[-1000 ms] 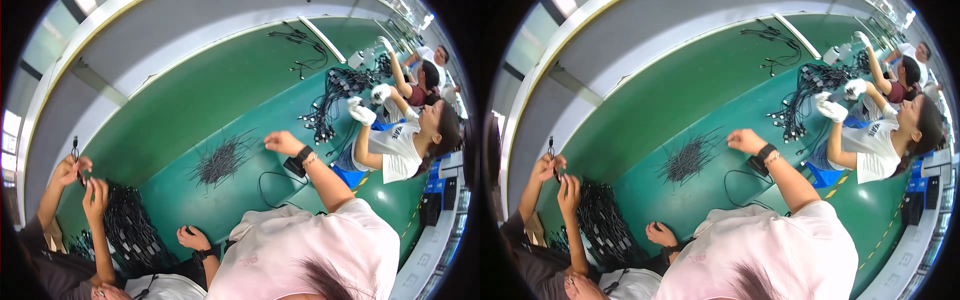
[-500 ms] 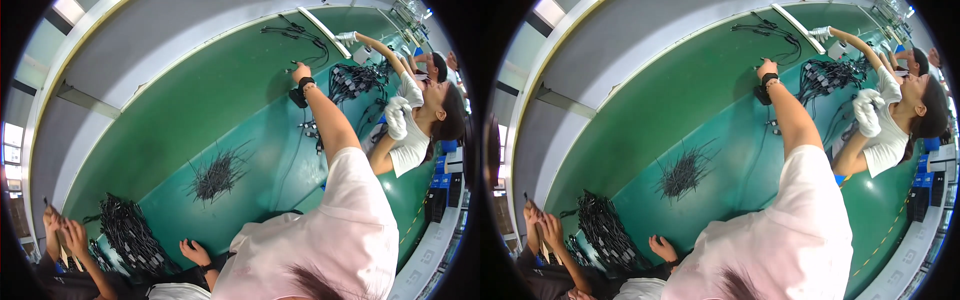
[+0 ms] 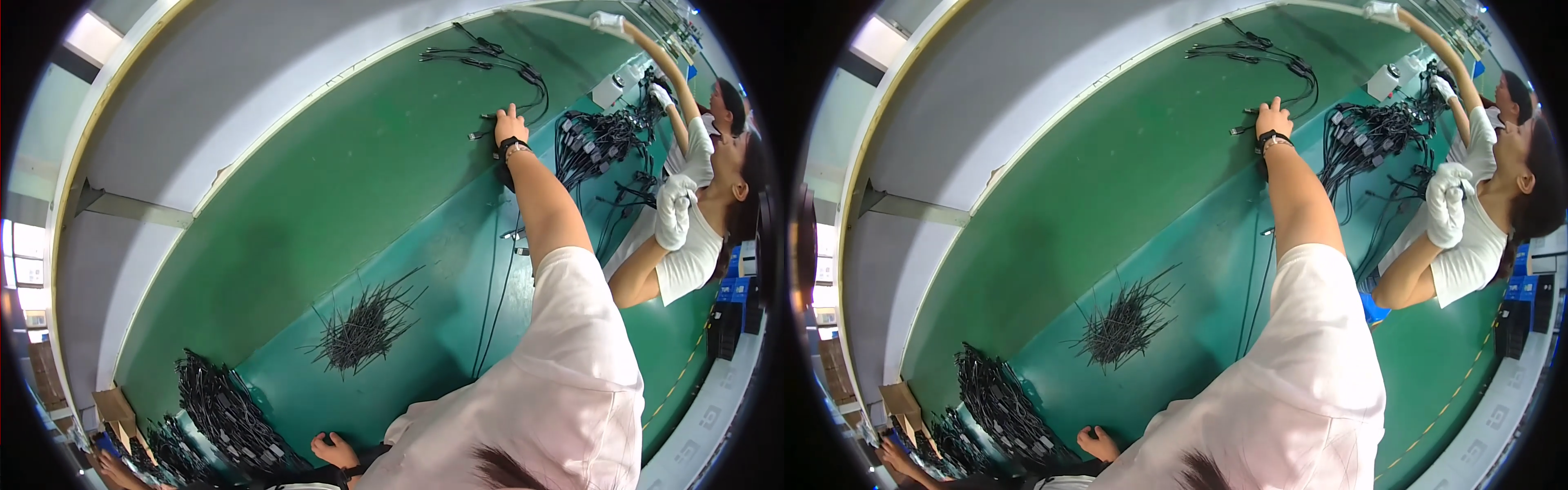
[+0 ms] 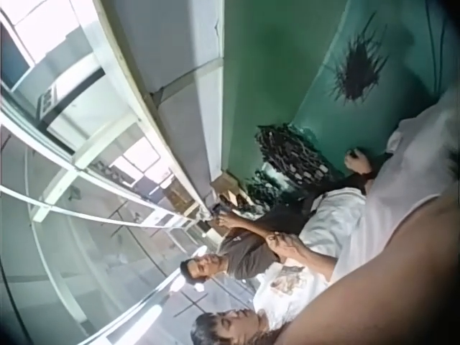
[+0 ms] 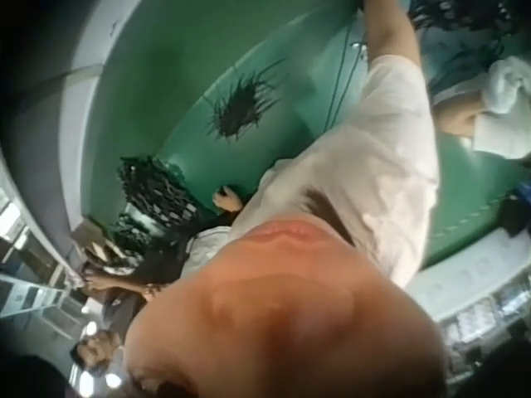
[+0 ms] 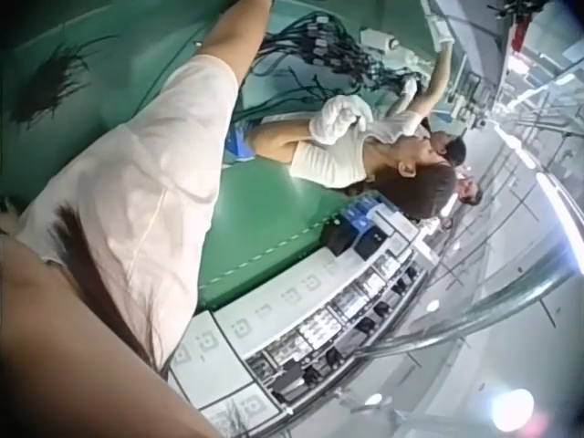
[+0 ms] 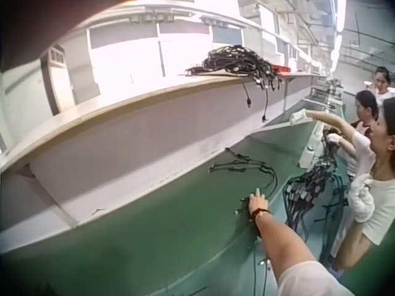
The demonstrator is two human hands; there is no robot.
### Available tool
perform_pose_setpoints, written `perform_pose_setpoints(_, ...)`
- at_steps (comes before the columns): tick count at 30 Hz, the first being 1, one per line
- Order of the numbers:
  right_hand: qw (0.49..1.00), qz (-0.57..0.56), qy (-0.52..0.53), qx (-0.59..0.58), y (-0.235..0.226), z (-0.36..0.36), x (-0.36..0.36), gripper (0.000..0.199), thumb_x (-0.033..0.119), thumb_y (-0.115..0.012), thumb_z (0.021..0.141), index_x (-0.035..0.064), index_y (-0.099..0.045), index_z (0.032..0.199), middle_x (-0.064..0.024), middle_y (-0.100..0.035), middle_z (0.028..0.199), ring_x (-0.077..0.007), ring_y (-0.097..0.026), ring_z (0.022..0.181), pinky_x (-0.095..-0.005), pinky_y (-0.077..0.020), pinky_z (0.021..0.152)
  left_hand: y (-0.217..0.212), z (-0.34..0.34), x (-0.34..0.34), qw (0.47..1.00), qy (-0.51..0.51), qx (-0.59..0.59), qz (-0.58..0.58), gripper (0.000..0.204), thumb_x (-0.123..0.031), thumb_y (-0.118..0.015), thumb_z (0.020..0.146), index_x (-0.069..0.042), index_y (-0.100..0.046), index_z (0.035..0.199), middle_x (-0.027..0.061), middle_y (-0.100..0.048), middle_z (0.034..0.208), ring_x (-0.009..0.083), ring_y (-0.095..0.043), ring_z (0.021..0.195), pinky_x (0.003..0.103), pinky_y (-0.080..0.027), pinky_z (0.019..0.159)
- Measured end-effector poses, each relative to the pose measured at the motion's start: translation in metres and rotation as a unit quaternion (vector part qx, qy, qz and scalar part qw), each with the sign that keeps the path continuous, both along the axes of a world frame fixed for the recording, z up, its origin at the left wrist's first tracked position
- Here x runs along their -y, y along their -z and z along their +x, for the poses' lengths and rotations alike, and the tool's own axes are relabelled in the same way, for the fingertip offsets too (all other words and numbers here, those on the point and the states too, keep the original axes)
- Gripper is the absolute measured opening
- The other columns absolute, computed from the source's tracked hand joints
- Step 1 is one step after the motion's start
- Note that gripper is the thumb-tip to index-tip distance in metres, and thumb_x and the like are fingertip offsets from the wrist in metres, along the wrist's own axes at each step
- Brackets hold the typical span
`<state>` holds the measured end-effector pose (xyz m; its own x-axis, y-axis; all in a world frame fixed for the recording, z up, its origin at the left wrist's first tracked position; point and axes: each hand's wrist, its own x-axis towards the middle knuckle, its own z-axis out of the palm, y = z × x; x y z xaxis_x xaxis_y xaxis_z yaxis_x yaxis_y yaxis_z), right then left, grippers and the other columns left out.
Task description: The person picks up a cable from a pile, loops it by hand, and secures the loop with a plastic tie. They then repeat the process with a second cable before reaching for a third.
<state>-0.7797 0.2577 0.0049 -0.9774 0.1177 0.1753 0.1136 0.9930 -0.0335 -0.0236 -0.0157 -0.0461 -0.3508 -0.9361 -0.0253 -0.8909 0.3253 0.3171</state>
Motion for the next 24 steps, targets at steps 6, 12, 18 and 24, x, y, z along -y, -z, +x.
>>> perform_pose_setpoints(6,1.000,-0.008,-0.024,-0.004,0.006,0.005,0.001,0.023,0.012,-0.040,0.084,0.0176,-0.052,0.104,-0.0098,-0.046,0.113,-0.0307,-0.050,0.101,-0.0389,-0.0492,0.076,0.009,0.003,-0.001,0.999,-0.013,-0.024,-0.038,0.022,-0.008,-0.056,0.070,0.001,-0.049,0.088,0.0179,-0.046,0.094,0.0354,-0.044,0.090,0.045,-0.035,0.078)
perform_pose_setpoints(12,0.994,0.017,-0.105,0.007,-0.002,0.036,0.004,0.019,0.012,-0.042,0.083,0.0144,-0.051,0.100,-0.0093,-0.051,0.106,-0.0309,-0.051,0.097,-0.0412,-0.0470,0.078,0.015,0.005,-0.007,0.993,-0.031,-0.045,-0.107,0.020,-0.009,-0.057,0.066,0.001,-0.052,0.082,0.0178,-0.049,0.088,0.0347,-0.046,0.086,0.043,-0.036,0.076)
perform_pose_setpoints(18,0.978,-0.035,-0.197,-0.058,-0.029,0.046,0.020,0.012,0.013,-0.044,0.083,0.0104,-0.048,0.094,-0.0098,-0.056,0.095,-0.0313,-0.051,0.093,-0.0411,-0.0453,0.076,0.024,0.017,0.000,0.997,-0.028,-0.063,-0.037,0.022,-0.009,-0.057,0.071,0.002,-0.051,0.089,0.0189,-0.048,0.097,0.0347,-0.045,0.092,0.043,-0.035,0.080)
perform_pose_setpoints(24,0.960,-0.091,-0.249,-0.091,-0.072,0.086,0.047,0.009,0.011,-0.046,0.084,0.0062,-0.045,0.092,-0.0150,-0.059,0.081,-0.0348,-0.054,0.084,-0.0433,-0.0450,0.070,0.026,0.003,0.027,0.990,-0.078,-0.118,-0.002,0.024,-0.009,-0.058,0.073,0.004,-0.053,0.093,0.0199,-0.050,0.098,0.0337,-0.045,0.095,0.041,-0.037,0.078)
